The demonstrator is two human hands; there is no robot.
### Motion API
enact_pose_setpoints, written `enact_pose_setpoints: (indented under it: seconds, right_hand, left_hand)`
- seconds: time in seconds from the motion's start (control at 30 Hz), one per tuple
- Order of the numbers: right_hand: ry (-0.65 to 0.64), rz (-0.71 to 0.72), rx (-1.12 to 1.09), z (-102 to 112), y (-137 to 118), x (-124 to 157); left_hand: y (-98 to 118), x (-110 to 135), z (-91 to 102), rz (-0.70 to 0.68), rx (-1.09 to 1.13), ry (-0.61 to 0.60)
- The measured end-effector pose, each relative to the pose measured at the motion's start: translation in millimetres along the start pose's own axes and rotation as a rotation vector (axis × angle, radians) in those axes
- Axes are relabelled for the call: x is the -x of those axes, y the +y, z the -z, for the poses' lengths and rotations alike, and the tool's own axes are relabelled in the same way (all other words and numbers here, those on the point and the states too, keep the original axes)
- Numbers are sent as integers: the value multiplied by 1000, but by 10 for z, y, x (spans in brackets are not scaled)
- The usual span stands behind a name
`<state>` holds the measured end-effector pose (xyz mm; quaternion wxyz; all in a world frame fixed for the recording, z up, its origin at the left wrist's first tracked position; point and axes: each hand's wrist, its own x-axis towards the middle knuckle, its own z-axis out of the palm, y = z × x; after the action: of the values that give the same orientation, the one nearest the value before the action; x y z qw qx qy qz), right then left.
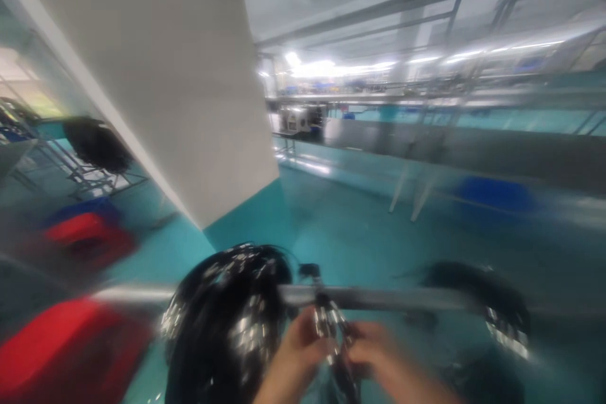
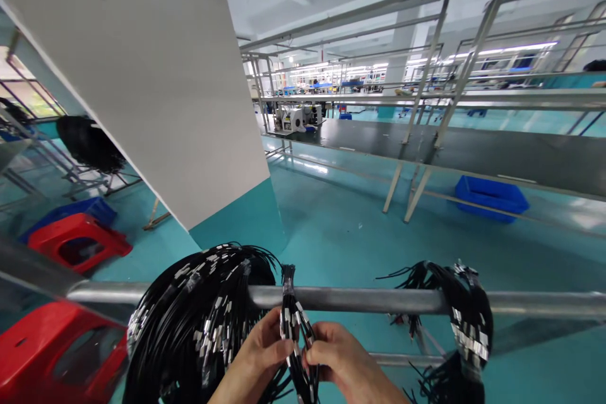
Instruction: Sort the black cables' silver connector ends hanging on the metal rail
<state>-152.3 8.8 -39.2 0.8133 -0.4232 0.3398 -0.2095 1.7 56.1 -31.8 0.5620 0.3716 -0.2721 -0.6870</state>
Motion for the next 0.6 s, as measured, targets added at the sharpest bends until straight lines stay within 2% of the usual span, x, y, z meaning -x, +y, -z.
enact_pose_setpoints:
  seconds: [0.1,0.27,0.33,0.5,0.6]
  right_hand:
    - [-6,-23,-41,5,-6,-3]
    - [19,-14,-88,-22,-2,-1]
    - [82,0,-9,-54,-50,28]
    - [235,58,345,-167,-233,110]
    - [284,22,361,-208,-296,151]
  left_hand:
    - [47,3,33,10,-87,20]
    - [175,60,16,14,-112,-19]
    - [214,78,-24,39,-125,-31]
    - [219,83,-102,24,-68,-48]
    - [195,72,-94,18,-72,-23]
